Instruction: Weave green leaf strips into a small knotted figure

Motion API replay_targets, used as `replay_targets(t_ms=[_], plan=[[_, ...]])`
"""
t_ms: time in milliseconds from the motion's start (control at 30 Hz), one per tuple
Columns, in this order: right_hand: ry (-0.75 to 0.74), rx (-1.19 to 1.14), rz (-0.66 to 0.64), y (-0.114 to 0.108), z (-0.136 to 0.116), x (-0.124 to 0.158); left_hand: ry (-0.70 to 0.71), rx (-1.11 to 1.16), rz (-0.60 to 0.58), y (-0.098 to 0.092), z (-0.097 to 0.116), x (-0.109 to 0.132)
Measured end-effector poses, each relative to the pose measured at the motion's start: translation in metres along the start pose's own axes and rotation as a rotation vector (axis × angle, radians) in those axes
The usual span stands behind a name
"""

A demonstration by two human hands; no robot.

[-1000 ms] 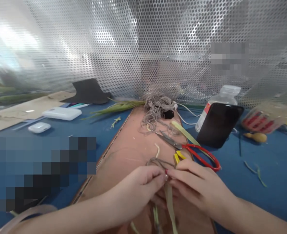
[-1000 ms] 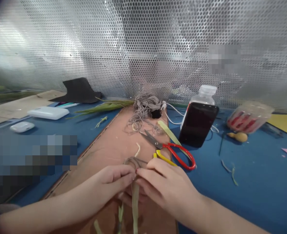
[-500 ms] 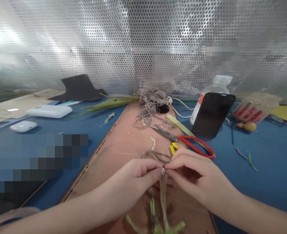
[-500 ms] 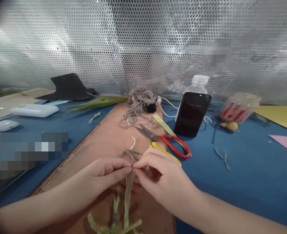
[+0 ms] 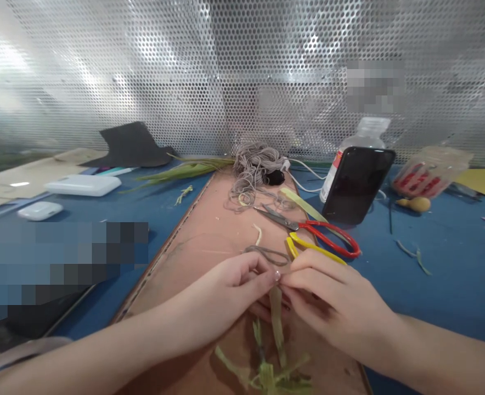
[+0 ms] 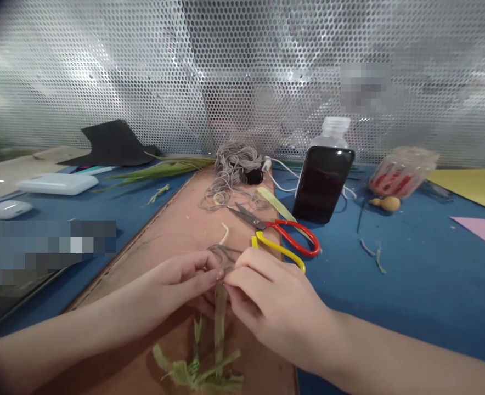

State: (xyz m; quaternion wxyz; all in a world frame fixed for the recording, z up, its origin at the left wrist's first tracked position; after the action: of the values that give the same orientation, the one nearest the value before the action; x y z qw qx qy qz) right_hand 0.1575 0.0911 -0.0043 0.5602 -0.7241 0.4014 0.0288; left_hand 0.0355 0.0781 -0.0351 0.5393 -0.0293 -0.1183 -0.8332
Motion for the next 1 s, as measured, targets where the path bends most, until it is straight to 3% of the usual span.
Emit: replay_targets(t_ms=[267, 600, 1000], plan=[[0.064, -0.037, 0.004, -0.0033, 0.0013, -0.0020, 0.003, -0.126, -0.031, 0.0023, 0.0037, 0.0021], [0.129, -0.048, -0.154, 0.0051, 0.0075, -0.0035, -0.026, -0.080, -0.026, 0.0017, 0.0028, 0.0019], [0.176, -0.061, -0.186, 0.0046, 0.0060, -0.0029, 0.004, -0.114, -0.033, 0.0004, 0.0035, 0.0018]])
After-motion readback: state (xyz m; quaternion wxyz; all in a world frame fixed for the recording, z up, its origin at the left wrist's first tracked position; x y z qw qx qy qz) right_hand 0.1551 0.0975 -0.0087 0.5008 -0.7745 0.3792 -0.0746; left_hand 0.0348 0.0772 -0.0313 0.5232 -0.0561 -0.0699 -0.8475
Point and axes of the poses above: each hand's wrist, its own x-axis away from the middle knuckle, its own y-axis out of the palm, z = x × y, the point moved 5 cm from there along -x, towards the middle knuckle, and after that the axes turned 4 degrees about y, right-handed, at the moved point
